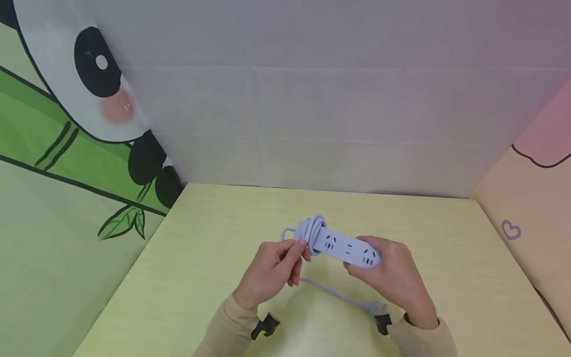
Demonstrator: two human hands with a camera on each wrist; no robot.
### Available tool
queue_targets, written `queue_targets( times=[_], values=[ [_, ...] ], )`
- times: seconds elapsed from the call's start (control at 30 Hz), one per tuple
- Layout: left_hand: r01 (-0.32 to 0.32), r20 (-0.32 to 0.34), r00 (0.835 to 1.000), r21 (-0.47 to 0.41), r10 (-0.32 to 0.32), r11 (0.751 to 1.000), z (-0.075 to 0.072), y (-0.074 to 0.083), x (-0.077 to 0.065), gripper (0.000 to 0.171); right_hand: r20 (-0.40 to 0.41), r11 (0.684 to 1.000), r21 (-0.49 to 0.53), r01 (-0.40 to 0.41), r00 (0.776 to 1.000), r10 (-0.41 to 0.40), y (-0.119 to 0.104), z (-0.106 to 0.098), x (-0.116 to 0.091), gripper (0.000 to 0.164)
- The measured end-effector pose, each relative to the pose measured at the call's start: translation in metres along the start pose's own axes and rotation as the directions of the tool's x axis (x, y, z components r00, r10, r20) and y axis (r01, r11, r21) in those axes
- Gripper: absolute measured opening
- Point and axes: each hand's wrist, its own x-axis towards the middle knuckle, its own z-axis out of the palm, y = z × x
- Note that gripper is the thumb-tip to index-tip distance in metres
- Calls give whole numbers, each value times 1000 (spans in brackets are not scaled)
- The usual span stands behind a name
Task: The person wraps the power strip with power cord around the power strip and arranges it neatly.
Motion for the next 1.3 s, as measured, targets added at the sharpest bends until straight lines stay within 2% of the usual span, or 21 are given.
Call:
queue_targets(
  times=[0.17, 0.33, 0.43, 0.6, 0.73, 0.83, 1.0, 1.17, 1.3],
  values=[
    [-9, 32, 999, -50, 11, 999, -6, 19, -5, 30, -60, 999, 32, -20, 998, 21, -3, 1, 0, 37],
    [-3, 128, 992, -138, 20, 990, -10, 32, -8, 31, -175, 996, 49, -70, 981, 78, -6, 0, 1, 41],
    [12, 182, 983, -177, 21, 984, -8, 30, -7, 31, -200, 986, 78, -150, 966, 163, -5, -2, 1, 44],
    [-5, 249, 967, -197, 55, 980, -4, 11, -3, 33, -164, 956, 158, -248, 948, 274, -5, -8, 1, 47],
    [-71, 331, 935, -186, 130, 980, -5, -1, 2, 36, -136, 929, 221, -297, 934, 331, -7, -12, 0, 48],
    [-108, 394, 904, -168, 167, 980, -10, -6, 5, 38, -93, 913, 264, -311, 934, 345, -8, -14, -1, 49],
    [-106, 491, 850, -194, 189, 975, -18, -12, 7, 36, -43, 897, 314, -310, 939, 340, -9, -16, -3, 48],
    [-53, 533, 826, -246, 181, 968, -21, -20, 10, 33, -30, 884, 337, -325, 934, 355, -10, -20, -4, 47],
    [-40, 557, 813, -241, 172, 970, -21, -26, 12, 35, 5, 869, 369, -330, 935, 354, -11, -23, -6, 46]
  ],
)
